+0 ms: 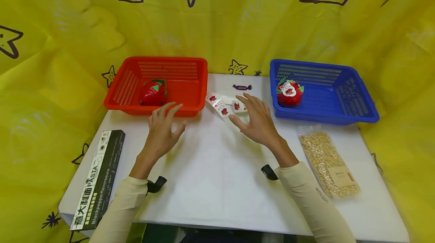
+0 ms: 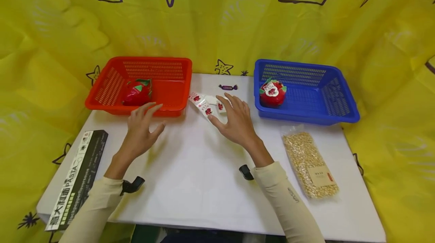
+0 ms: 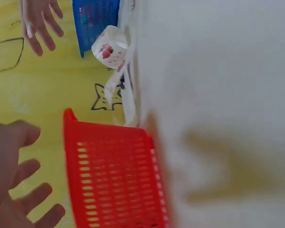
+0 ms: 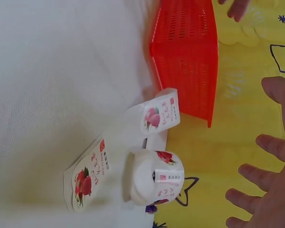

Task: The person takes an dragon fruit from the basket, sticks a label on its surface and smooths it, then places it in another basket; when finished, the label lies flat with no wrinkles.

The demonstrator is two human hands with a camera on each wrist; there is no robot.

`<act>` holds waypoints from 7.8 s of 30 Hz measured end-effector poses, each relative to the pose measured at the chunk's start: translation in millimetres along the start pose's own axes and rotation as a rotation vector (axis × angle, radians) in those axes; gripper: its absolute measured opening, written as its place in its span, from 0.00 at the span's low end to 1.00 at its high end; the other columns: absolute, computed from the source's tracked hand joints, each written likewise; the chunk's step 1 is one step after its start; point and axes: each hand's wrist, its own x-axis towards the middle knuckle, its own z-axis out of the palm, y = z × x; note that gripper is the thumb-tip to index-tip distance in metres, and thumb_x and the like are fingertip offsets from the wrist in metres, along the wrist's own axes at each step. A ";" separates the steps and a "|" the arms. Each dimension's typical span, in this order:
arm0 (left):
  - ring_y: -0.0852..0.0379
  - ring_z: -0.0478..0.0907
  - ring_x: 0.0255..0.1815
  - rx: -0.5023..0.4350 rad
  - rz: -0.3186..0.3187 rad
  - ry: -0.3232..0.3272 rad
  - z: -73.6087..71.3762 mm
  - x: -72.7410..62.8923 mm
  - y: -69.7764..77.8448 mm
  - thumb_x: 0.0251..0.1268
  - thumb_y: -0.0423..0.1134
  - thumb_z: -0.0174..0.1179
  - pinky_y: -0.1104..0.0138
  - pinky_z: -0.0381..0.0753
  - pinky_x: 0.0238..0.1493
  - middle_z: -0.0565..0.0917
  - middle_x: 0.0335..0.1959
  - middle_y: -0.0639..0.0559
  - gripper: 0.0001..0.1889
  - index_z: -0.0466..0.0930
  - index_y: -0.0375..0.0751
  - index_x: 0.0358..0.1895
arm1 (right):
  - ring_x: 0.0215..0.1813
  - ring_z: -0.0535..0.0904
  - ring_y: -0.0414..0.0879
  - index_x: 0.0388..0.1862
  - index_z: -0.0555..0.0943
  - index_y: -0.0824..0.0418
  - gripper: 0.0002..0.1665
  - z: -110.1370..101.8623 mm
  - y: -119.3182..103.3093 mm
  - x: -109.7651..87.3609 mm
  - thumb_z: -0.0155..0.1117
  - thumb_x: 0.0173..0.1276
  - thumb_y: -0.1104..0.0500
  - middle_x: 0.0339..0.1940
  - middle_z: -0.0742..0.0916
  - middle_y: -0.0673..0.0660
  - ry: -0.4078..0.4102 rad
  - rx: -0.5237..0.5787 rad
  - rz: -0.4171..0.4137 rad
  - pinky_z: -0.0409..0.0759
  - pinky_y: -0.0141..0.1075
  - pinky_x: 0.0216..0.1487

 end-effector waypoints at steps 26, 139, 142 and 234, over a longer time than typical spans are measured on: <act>0.60 0.89 0.32 -0.913 -0.782 0.181 -9.5 15.3 -62.2 0.82 0.52 0.58 0.66 0.90 0.40 0.88 0.39 0.56 0.17 0.74 0.38 0.51 | 0.85 0.58 0.58 0.82 0.67 0.51 0.43 15.2 -21.8 29.5 0.67 0.75 0.40 0.85 0.66 0.59 -0.026 0.031 -0.016 0.50 0.62 0.83; 0.55 0.91 0.37 -0.938 -0.761 0.110 -5.4 1.4 -66.9 0.83 0.50 0.57 0.58 0.91 0.45 0.91 0.37 0.57 0.21 0.76 0.33 0.58 | 0.50 0.83 0.54 0.69 0.67 0.45 0.43 166.3 -176.5 188.8 0.78 0.63 0.36 0.68 0.77 0.62 -0.327 0.165 0.148 0.83 0.40 0.50; 0.55 0.92 0.38 -0.948 -0.763 0.111 -4.7 0.4 -65.6 0.83 0.50 0.58 0.58 0.91 0.45 0.91 0.38 0.56 0.20 0.76 0.34 0.57 | 0.49 0.82 0.55 0.70 0.67 0.45 0.44 163.4 -172.6 186.8 0.78 0.62 0.35 0.67 0.78 0.62 -0.330 0.144 0.142 0.83 0.41 0.50; 0.59 0.91 0.34 -1.024 -0.735 0.101 -22.6 5.9 -71.4 0.81 0.51 0.59 0.66 0.91 0.40 0.91 0.39 0.59 0.18 0.73 0.38 0.54 | 0.64 0.80 0.51 0.76 0.69 0.49 0.61 36.7 -6.4 -134.3 0.83 0.47 0.27 0.71 0.80 0.57 -0.100 -0.007 -0.044 0.85 0.53 0.58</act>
